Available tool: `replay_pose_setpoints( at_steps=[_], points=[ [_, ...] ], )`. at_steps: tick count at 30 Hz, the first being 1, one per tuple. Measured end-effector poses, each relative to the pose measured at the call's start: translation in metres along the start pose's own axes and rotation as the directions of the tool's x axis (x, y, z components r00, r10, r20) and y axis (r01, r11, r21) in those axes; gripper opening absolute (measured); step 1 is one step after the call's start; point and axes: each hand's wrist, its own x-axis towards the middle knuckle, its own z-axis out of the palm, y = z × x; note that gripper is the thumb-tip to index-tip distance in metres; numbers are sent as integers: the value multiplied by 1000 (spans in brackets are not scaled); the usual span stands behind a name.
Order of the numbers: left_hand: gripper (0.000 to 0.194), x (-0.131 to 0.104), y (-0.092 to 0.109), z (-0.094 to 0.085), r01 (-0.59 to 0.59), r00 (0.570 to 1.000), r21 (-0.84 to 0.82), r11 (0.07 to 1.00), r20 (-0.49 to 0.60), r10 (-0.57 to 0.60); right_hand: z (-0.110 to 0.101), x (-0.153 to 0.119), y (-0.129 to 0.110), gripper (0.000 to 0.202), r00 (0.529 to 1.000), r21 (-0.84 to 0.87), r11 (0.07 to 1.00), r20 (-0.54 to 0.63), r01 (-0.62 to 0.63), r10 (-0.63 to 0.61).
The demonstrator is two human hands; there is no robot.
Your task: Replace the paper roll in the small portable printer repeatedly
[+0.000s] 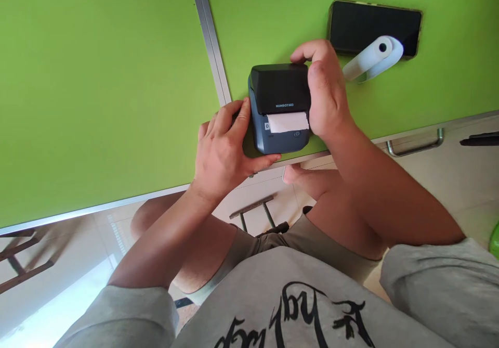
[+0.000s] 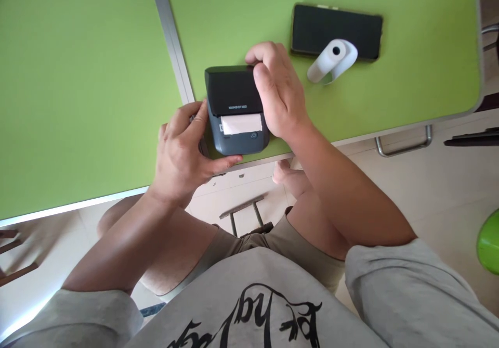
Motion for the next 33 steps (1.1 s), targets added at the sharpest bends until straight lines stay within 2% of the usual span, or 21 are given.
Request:
replay_pose_setpoints(
  at_steps=[4, 6, 9, 11, 14, 18, 23, 25, 28, 30, 33],
  points=[
    [110, 0, 3, -2, 24, 1000, 8, 1000, 4, -24, -11, 0, 1, 52, 1000, -39, 999, 11, 27, -26],
    [111, 1, 3, -2, 30, 1000, 15, 999, 1, -30, -19, -1, 1, 53, 994, 9, 1000, 103, -20, 19],
    [114, 1, 4, 0, 39, 999, 37, 999, -12, -38, -33, -2, 1, 57, 962, 76, 994, 268, -81, 58],
    [116, 1, 5, 2, 44, 999, 56, 997, -17, -43, -40, -1, -1, 57, 956, 76, 994, 288, -77, 52],
    [115, 0, 5, 2, 36, 999, 76, 996, -20, -35, -42, 1, -11, 48, 983, 55, 998, 185, -4, -6],
    [115, 0, 5, 1, 36, 999, 92, 995, -15, -35, -32, 8, -33, 15, 1000, 48, 999, -1, 14, -14],
    [119, 1, 5, 1, 22, 1000, 129, 991, -2, -22, -19, 18, -44, 16, 993, 71, 997, -118, 34, -25],
    [120, 2, 5, 1, 24, 1000, 142, 990, 3, -24, -17, 20, -42, 20, 992, 7, 1000, -121, 28, -27],
    [121, 2, 6, 1, 31, 999, 149, 988, 11, -33, -16, 24, -44, 22, 999, -174, 984, 44, 31, -24],
    [121, 2, 6, 1, 34, 999, 147, 989, 17, -37, -15, 28, -50, 19, 983, -270, 962, 182, 42, 8],
    [121, 1, 6, 0, 33, 999, 142, 989, 24, -37, -17, 36, -65, 8, 916, -469, 883, 350, -12, 198]
  ],
)
